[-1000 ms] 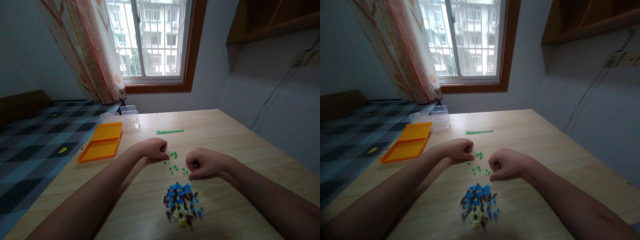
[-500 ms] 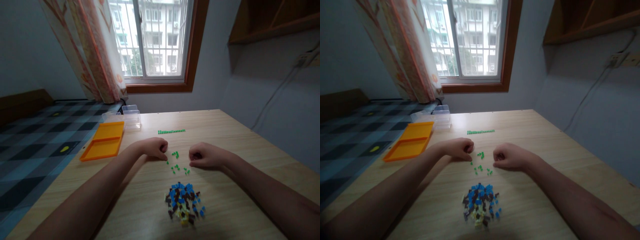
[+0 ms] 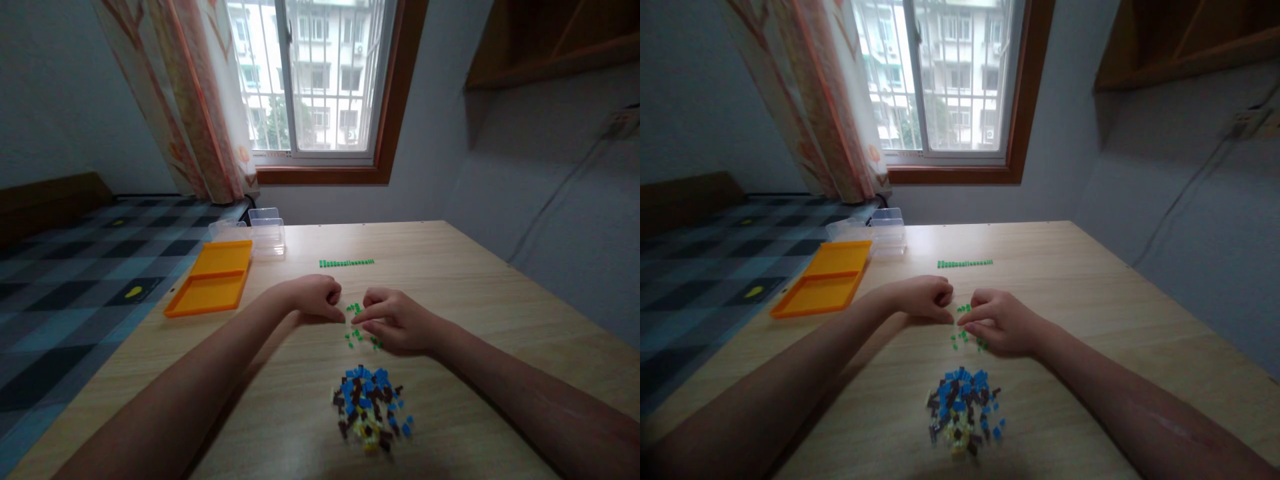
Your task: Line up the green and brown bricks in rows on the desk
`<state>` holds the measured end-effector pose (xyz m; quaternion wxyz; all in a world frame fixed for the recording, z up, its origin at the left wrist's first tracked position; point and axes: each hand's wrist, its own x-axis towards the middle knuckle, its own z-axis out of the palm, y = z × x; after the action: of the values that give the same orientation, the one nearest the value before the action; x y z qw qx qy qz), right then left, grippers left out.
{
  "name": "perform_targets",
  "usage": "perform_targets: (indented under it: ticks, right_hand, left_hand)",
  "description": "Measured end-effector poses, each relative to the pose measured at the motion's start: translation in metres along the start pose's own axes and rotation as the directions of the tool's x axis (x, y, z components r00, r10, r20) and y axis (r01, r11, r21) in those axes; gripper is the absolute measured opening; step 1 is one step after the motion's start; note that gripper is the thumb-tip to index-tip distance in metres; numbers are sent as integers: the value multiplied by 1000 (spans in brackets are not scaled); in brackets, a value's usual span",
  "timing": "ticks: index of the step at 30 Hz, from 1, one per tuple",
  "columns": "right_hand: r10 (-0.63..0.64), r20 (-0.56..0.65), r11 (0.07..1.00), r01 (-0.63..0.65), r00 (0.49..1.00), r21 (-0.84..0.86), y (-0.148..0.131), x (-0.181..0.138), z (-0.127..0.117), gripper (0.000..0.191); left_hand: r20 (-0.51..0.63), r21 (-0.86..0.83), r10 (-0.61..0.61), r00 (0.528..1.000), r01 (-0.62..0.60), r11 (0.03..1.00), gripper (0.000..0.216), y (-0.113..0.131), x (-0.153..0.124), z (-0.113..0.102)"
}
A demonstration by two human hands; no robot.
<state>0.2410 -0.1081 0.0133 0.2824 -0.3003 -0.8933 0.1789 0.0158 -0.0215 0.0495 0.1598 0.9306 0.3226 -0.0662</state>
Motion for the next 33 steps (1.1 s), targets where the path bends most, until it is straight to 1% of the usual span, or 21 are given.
perform_targets:
  ticks: [3,6,8,11,13,17,19,23,28,33]
  right_hand:
    - [-86,87,995,89,993,-34,-9,1,3,28]
    - [-82,129,990,96,988,-105,-9,3,6,29]
    - [-40,93,985,55,995,-162,-6,3,5,29]
    - [31,-27,977,-36,999,-211,3,1,2,29]
    - [72,-90,976,-88,993,-197,10,-1,-1,30]
    - [145,-171,973,-172,974,-154,21,-4,-4,29]
    - [172,-181,971,-198,968,-137,26,-4,-4,24]
    - [193,-156,973,-210,969,-98,29,-5,-1,17]
    - [197,-124,975,-208,973,-80,27,-5,2,15]
    - [186,-112,976,-197,976,-97,26,-4,2,14]
  left_hand:
    - [-53,11,-70,996,70,997,36,1,2,4]
    - [-85,4,-96,992,97,995,36,-1,4,8]
    - [-84,-14,-95,992,94,996,36,-3,5,8]
    - [-69,-60,-91,993,87,994,37,-5,4,7]
    - [-61,-84,-82,995,77,994,38,-6,4,6]
    - [-72,-95,-67,995,60,994,39,-10,3,7]
    - [-92,-91,-73,993,65,994,40,-12,4,9]
    - [-145,-63,-98,985,89,994,43,-15,6,13]
    - [-180,-46,-94,979,87,995,44,-17,7,16]
    - [-179,-51,-92,979,84,995,43,-17,6,16]
